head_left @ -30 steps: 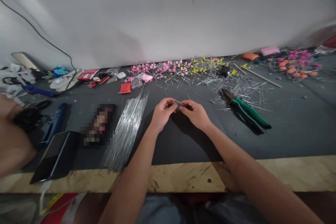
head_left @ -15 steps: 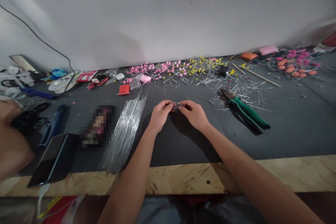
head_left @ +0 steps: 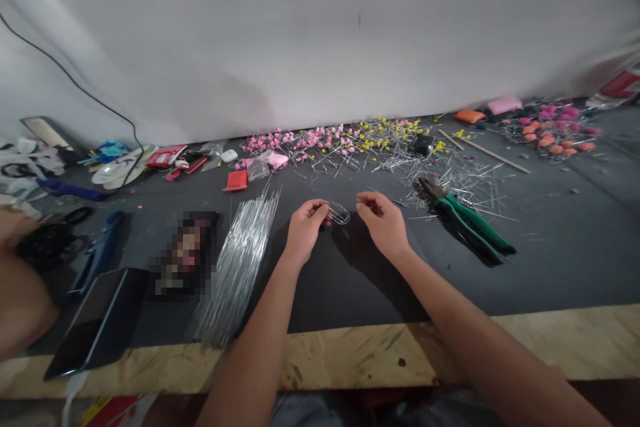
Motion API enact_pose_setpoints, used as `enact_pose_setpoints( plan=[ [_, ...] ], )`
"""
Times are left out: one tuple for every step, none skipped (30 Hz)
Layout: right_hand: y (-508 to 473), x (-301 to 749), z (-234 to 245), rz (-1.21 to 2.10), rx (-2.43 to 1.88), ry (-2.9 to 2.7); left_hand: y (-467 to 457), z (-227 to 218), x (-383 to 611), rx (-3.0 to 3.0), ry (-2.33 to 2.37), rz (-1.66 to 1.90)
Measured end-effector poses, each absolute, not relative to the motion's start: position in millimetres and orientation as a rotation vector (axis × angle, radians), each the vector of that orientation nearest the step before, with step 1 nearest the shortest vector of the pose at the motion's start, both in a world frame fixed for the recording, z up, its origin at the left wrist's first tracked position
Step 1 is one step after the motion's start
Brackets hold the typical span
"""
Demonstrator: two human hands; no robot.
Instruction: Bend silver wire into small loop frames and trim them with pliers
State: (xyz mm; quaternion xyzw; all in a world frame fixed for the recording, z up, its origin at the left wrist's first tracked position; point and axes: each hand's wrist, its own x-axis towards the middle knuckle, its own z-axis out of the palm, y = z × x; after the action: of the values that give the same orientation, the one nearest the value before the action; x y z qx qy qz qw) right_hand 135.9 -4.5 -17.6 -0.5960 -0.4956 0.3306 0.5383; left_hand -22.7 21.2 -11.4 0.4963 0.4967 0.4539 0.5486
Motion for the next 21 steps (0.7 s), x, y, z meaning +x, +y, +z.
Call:
enact_pose_setpoints(
  plan=[
    [-4,141,-18,0.740,-1.457,-1.160,21,-11,-23,1.240,1.186,1.013],
    [-2,146,-18,0.692,-1.497,-1.154,20,-11,-24,1.317,1.190,0.950],
    [-1,151,-18,0.641,-1.536,-1.169,20,-11,-24,1.399,1.193,0.894],
    [1,156,-18,0.579,-1.568,-1.201,19,-12,-24,1.478,1.196,0.854],
    [3,159,-18,0.514,-1.603,-1.238,19,-12,-25,1.545,1.204,0.833],
    [4,162,-19,0.452,-1.649,-1.272,18,-13,-24,1.597,1.211,0.828],
    [5,164,-20,0.400,-1.704,-1.296,17,-13,-24,1.634,1.218,0.832],
    [6,165,-20,0.365,-1.765,-1.314,17,-14,-24,1.663,1.222,0.839],
    [8,166,-21,0.345,-1.825,-1.329,16,-14,-23,1.686,1.226,0.849],
    [9,167,-22,0.336,-1.875,-1.352,15,-14,-22,1.709,1.227,0.860],
    [11,169,-21,0.331,-1.913,-1.388,14,-14,-22,1.734,1.225,0.872],
    [13,172,-21,0.328,-1.939,-1.439,14,-14,-21,1.760,1.222,0.883],
    [15,176,-20,0.320,-1.961,-1.501,13,-14,-21,1.786,1.220,0.893],
    [18,182,-19,0.316,-1.983,-1.568,13,-14,-21,1.809,1.222,0.900],
    [21,188,-17,0.329,-1.999,-1.647,13,-14,-21,1.826,1.227,0.903],
    [24,194,-15,0.351,-2.001,-1.722,13,-14,-21,1.835,1.237,0.902],
    [26,201,-13,0.397,-1.987,-1.803,13,-14,-21,1.836,1.249,0.901],
    [27,207,-11,0.441,-1.984,-1.865,13,-14,-21,1.833,1.259,0.895],
    [28,212,-8,0.476,-1.997,-1.907,13,-14,-21,1.831,1.269,0.886],
    [28,216,-6,0.504,-2.020,-1.937,13,-14,-22,1.836,1.276,0.872],
    [27,220,-4,0.521,-2.045,-1.964,13,-13,-22,1.850,1.279,0.855]
  ],
)
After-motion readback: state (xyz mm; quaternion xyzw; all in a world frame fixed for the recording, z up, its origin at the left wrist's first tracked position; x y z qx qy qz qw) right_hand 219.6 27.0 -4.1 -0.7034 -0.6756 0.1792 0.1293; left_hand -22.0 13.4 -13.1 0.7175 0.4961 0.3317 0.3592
